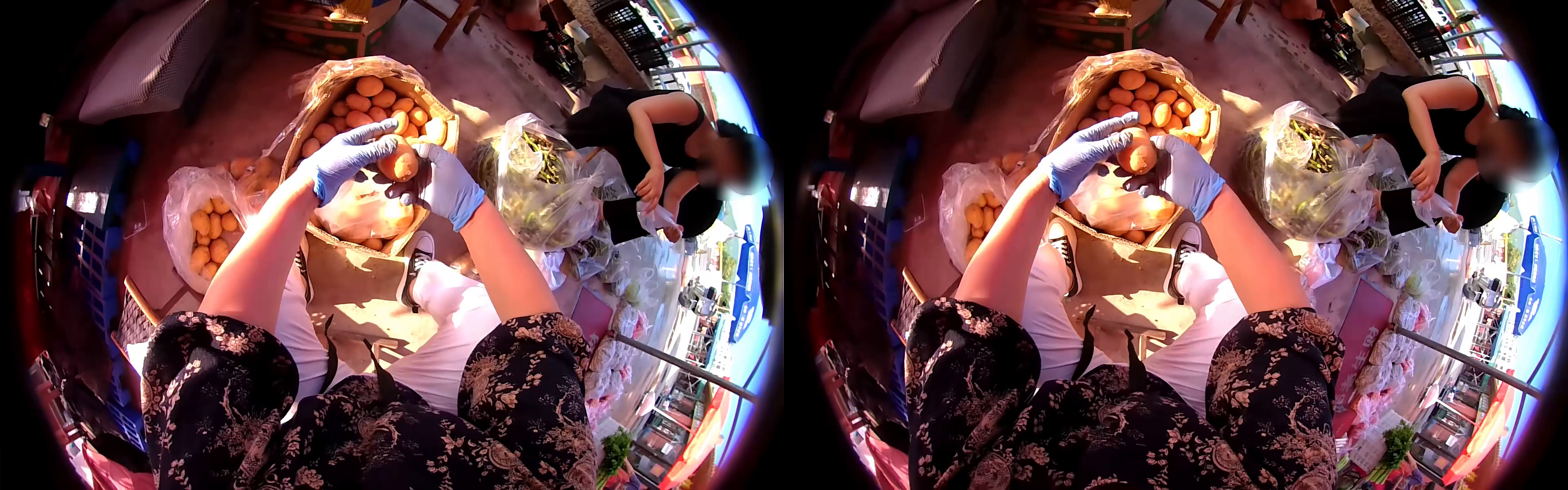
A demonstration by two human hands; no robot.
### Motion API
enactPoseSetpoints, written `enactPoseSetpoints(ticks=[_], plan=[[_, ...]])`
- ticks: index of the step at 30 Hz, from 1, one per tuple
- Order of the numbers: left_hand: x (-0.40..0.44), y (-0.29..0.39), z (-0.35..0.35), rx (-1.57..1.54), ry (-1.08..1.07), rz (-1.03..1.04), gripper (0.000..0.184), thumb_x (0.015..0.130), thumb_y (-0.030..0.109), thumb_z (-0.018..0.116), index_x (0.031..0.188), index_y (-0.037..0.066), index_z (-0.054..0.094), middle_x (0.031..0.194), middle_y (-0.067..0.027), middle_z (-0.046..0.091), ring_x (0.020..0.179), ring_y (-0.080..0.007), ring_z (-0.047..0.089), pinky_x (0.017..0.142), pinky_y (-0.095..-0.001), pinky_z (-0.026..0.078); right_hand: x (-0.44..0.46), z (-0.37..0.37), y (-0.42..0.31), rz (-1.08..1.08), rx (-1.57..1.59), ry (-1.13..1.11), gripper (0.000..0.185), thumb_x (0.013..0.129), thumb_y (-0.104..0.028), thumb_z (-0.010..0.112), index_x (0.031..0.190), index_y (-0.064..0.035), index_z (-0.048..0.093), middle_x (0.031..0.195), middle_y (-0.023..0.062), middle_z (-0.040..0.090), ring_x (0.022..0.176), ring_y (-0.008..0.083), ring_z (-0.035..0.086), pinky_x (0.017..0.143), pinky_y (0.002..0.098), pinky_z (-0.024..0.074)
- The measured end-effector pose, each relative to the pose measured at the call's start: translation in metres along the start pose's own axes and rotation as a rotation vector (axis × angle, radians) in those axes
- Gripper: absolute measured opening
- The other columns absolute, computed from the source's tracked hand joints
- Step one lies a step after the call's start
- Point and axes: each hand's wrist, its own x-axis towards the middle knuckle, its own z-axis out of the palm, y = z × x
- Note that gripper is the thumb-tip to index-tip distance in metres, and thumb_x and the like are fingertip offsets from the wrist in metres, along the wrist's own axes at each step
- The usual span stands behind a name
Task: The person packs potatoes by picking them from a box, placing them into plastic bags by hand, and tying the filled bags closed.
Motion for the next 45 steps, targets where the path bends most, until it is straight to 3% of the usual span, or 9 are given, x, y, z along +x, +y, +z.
enactPoseSetpoints(ticks=[5,9,15,24,30,37,41,42,45], plan=[[0.009,-0.007,0.001,-0.154,-0.167,-0.002,0.035,0.092,0.029,0.052,0.119,0.008,0.058,0.114,-0.0033,0.06,0.101,-0.0099,0.052,0.088,-0.0248,0.042,-0.017,0.037,0.018,-0.016,-0.016,0.133,0.046,0.089,-0.036,0.052,0.116,0.0014,0.047,0.097,0.0264,0.061,0.071,0.0301,0.066,0.051,0.0303,0.0545],[0.009,-0.006,0.002,0.011,-0.061,0.005,0.035,0.093,0.023,0.05,0.12,0.001,0.055,0.114,-0.006,0.059,0.104,-0.0117,0.054,0.095,-0.0244,0.04,-0.009,0.042,0.026,-0.044,0.048,0.244,0.051,0.087,-0.044,0.05,0.114,-0.0017,0.048,0.092,0.0207,0.063,0.066,0.0241,0.065,0.046,0.0265,0.0509],[-0.008,0.016,-0.001,-0.321,-0.11,-0.055,0.039,0.091,0.016,0.053,0.125,-0.002,0.048,0.116,-0.0091,0.057,0.106,-0.0166,0.054,0.095,-0.0296,0.042,0.001,0.042,0.014,-0.138,0.306,0.261,0.045,0.085,-0.044,0.045,0.103,-0.0034,0.053,0.08,0.0137,0.062,0.054,0.0166,0.057,0.04,0.023,0.0435],[-0.004,0.025,0.012,0.029,-0.076,-0.061,0.058,0.08,0.013,0.06,0.135,0.013,0.043,0.101,0.003,0.06,0.08,-0.0019,0.05,0.064,-0.0192,0.036,0.002,0.025,0.007,-0.222,0.164,0.332,0.048,0.083,-0.048,0.049,0.096,-0.0028,0.057,0.074,0.012,0.062,0.052,0.0173,0.056,0.042,0.0253,0.0446],[0.016,-0.006,0.024,-0.088,0.115,0.07,0.048,0.075,-0.008,0.047,0.121,0.004,0.055,0.099,-0.0032,0.062,0.074,-0.0073,0.053,0.064,-0.02,0.043,-0.001,0.028,0.006,-0.195,0.157,0.379,0.053,0.08,-0.052,0.052,0.089,-0.0004,0.058,0.068,0.0132,0.062,0.05,0.0179,0.057,0.043,0.0255,0.0454],[0.016,0.004,0.017,-0.233,0.041,-0.119,0.032,0.08,0.007,0.05,0.109,0.002,0.061,0.088,-0.0002,0.06,0.071,-0.008,0.048,0.063,-0.0208,0.039,-0.007,0.026,0.002,-0.235,0.073,0.421,0.053,0.081,-0.05,0.051,0.096,0.0005,0.056,0.073,0.0154,0.064,0.052,0.0191,0.058,0.045,0.0268,0.0467],[0.009,0.009,0.016,0.089,0.026,0.005,0.033,0.078,0.002,0.046,0.109,0.0,0.058,0.092,-0.0051,0.061,0.076,-0.0101,0.054,0.065,-0.0208,0.042,-0.003,0.031,0.009,-0.384,-0.102,0.518,0.049,0.081,-0.046,0.053,0.098,0.0,0.056,0.082,0.0153,0.065,0.057,0.0211,0.06,0.049,0.0295,0.0491],[0.011,0.005,0.013,0.08,0.145,0.015,0.037,0.077,-0.003,0.042,0.111,-0.001,0.056,0.098,-0.0062,0.061,0.082,-0.0128,0.057,0.065,-0.0207,0.043,0.002,0.022,0.008,-0.356,0.092,0.332,0.045,0.083,-0.042,0.051,0.103,-0.0018,0.054,0.086,0.0146,0.064,0.06,0.0225,0.062,0.053,0.0289,0.0513],[0.007,0.009,-0.003,-0.138,0.33,-0.027,0.039,0.079,-0.003,0.039,0.114,0.001,0.055,0.104,-0.0088,0.06,0.089,-0.0185,0.06,0.065,-0.0218,0.044,0.03,0.011,0.033,-0.513,0.094,0.358,0.045,0.082,-0.031,0.059,0.115,-0.0035,0.045,0.097,0.0135,0.059,0.068,0.0226,0.063,0.062,0.0316,0.0536]])
